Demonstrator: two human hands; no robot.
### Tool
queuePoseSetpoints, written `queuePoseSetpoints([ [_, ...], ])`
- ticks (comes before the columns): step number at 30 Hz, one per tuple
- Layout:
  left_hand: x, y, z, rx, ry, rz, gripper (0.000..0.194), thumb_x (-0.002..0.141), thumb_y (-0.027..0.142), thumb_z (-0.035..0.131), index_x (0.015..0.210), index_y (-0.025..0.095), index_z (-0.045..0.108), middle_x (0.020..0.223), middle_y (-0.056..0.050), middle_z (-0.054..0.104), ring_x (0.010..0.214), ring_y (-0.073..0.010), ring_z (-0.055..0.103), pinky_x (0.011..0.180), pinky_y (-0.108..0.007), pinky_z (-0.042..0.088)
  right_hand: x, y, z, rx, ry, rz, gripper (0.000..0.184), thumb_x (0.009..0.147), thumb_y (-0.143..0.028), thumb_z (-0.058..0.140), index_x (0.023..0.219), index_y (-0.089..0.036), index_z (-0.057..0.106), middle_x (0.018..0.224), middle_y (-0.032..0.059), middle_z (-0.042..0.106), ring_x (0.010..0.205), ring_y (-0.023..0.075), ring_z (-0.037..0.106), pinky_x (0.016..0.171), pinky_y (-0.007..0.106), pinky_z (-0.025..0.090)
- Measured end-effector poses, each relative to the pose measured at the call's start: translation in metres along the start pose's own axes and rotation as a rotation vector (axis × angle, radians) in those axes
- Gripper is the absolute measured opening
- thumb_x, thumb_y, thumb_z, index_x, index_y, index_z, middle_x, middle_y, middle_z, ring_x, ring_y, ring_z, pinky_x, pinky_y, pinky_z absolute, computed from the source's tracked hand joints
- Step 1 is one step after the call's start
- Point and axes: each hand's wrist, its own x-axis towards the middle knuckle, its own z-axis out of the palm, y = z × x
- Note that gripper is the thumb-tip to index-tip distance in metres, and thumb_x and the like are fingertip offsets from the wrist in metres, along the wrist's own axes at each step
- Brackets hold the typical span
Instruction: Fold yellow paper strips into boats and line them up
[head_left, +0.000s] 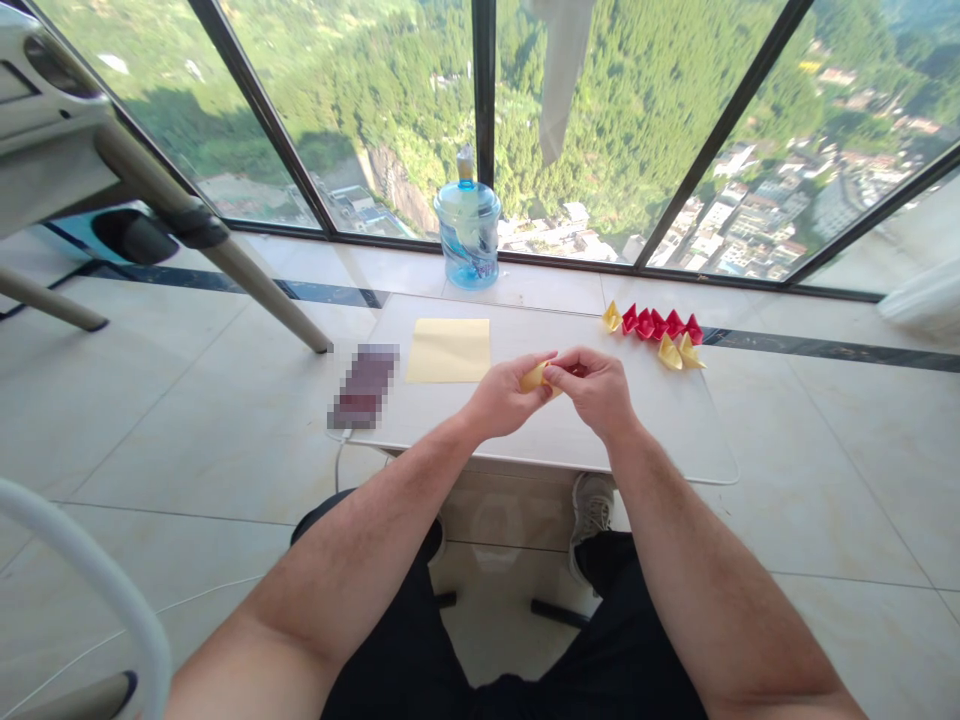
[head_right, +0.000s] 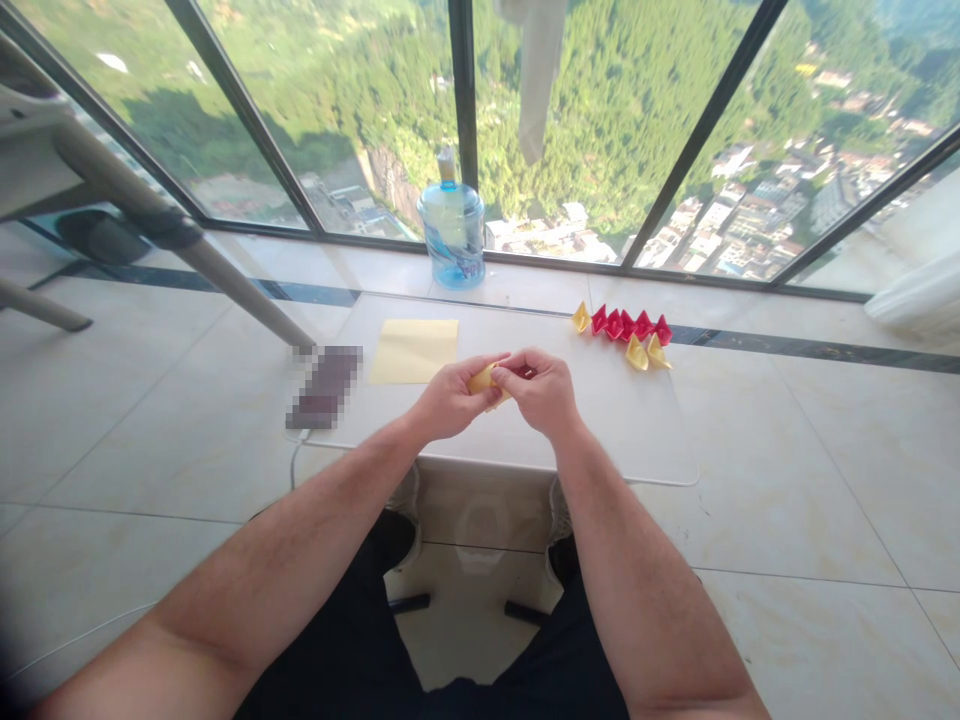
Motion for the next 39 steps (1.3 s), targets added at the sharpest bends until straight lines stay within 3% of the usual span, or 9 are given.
queuePoseSetpoints([
  [6, 0.0014, -0.0058, -0.0031, -0.024, 0.055, -0.05, 0.038, 0.075, 0.043, 0.076, 0.097, 0.015, 0.067, 0.08, -0.003, 0.07, 0.067, -0.0128, 0.062, 0.057, -0.021, 0.047, 0.0027, 0.0046, -0.0019, 0.066, 0.087, -0.001, 0.019, 0.068, -0.036, 0.078, 0.069, -0.019, 0.069, 0.062, -0.0017, 0.064, 0.059, 0.0128, 0.056, 0.056, 0.026, 0.046],
  [9, 0.0024, -0.007, -0.0039, -0.026, 0.05, -0.083, 0.035, 0.073, 0.045, 0.077, 0.089, 0.015, 0.065, 0.071, -0.001, 0.066, 0.061, -0.0113, 0.058, 0.053, -0.021, 0.044, 0.0025, 0.0065, -0.0023, 0.05, 0.05, 0.016, 0.025, 0.07, -0.04, 0.079, 0.081, -0.019, 0.074, 0.068, -0.0001, 0.067, 0.061, 0.0137, 0.058, 0.057, 0.027, 0.047],
  [13, 0.0026, -0.0076, -0.0033, -0.01, 0.026, -0.081, 0.034, 0.073, 0.046, 0.076, 0.086, 0.015, 0.066, 0.072, 0.0, 0.066, 0.064, -0.012, 0.058, 0.057, -0.022, 0.046, 0.0017, 0.0065, -0.0008, 0.029, -0.017, 0.033, 0.028, 0.07, -0.041, 0.079, 0.085, -0.018, 0.077, 0.072, 0.0019, 0.071, 0.064, 0.0152, 0.061, 0.06, 0.028, 0.049],
  [19, 0.0023, -0.0076, -0.0025, 0.005, 0.054, -0.152, 0.023, 0.072, 0.034, 0.075, 0.078, 0.015, 0.064, 0.069, -0.001, 0.067, 0.063, -0.0124, 0.061, 0.055, -0.022, 0.046, 0.0022, 0.0069, 0.0001, 0.039, 0.054, 0.028, 0.021, 0.068, -0.036, 0.08, 0.078, -0.018, 0.076, 0.069, 0.0014, 0.07, 0.062, 0.0146, 0.06, 0.059, 0.028, 0.048],
  [27, 0.0014, -0.0046, 0.003, -0.257, 0.023, -0.29, 0.021, 0.073, 0.026, 0.077, 0.078, 0.013, 0.062, 0.069, -0.004, 0.07, 0.068, -0.0165, 0.071, 0.064, -0.028, 0.058, 0.0028, 0.0077, 0.0012, 0.091, 0.048, 0.073, 0.024, 0.063, -0.036, 0.084, 0.074, -0.018, 0.072, 0.072, 0.0029, 0.073, 0.064, 0.0172, 0.064, 0.059, 0.029, 0.051],
  [31, 0.0007, -0.0036, 0.0038, -0.276, -0.013, -0.3, 0.023, 0.069, 0.023, 0.08, 0.079, 0.012, 0.063, 0.068, -0.004, 0.07, 0.066, -0.0157, 0.07, 0.061, -0.025, 0.056, 0.0024, 0.0065, 0.0015, 0.108, 0.048, 0.083, 0.024, 0.063, -0.035, 0.084, 0.075, -0.018, 0.073, 0.072, 0.0032, 0.073, 0.066, 0.0181, 0.066, 0.058, 0.029, 0.052],
  [39, 0.0032, -0.0045, 0.002, -0.248, -0.022, -0.301, 0.01, 0.072, 0.016, 0.071, 0.074, 0.012, 0.062, 0.06, -0.002, 0.066, 0.056, -0.0129, 0.066, 0.052, -0.022, 0.051, -0.001, 0.0002, 0.0026, 0.126, 0.02, 0.091, 0.024, 0.071, -0.04, 0.079, 0.079, -0.018, 0.079, 0.072, 0.0042, 0.074, 0.064, 0.018, 0.064, 0.056, 0.03, 0.051],
])
